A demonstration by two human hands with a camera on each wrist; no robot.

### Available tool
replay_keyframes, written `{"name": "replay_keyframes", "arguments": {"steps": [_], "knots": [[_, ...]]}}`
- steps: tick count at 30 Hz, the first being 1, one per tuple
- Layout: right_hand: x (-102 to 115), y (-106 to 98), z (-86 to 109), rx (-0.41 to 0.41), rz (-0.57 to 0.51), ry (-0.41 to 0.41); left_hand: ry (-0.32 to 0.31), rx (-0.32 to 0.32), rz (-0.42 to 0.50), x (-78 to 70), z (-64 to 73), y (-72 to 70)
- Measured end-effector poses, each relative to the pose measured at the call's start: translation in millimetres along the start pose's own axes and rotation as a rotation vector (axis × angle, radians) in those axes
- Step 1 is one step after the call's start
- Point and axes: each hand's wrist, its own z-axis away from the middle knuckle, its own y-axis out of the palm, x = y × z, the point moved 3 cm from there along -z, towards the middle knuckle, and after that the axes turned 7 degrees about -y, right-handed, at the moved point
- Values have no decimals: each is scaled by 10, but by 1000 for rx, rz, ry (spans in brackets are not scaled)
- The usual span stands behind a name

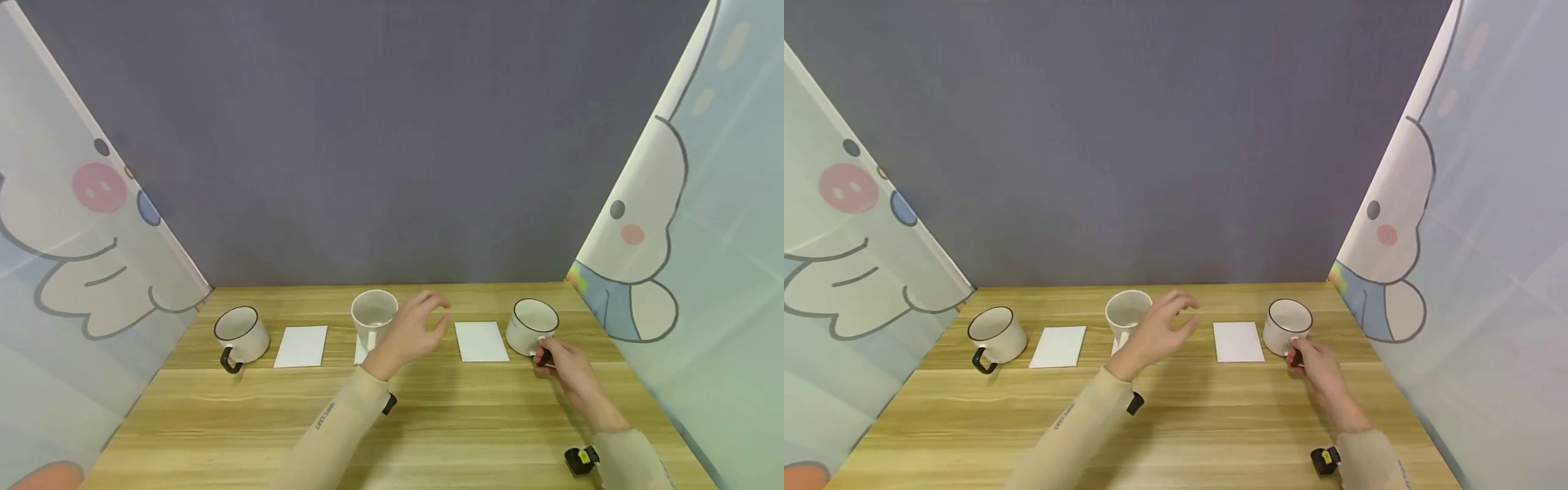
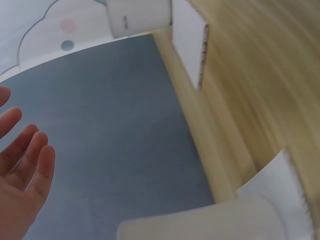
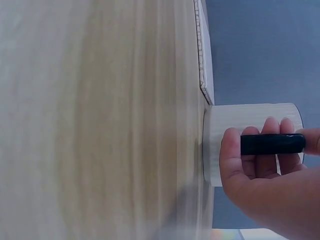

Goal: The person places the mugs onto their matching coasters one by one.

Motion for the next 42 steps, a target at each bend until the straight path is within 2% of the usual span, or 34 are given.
{"name": "replay_keyframes", "arguments": {"steps": [10,20,42], "knots": [[0,0,-13,-8,-5,8,-48,84,-15,32,-26,236],[21,12,-2,8,-13,9,-134,157,-47,174,-41,519],[-15,11,-32,-27,-11,17,-212,281,-70,403,-148,916]]}}
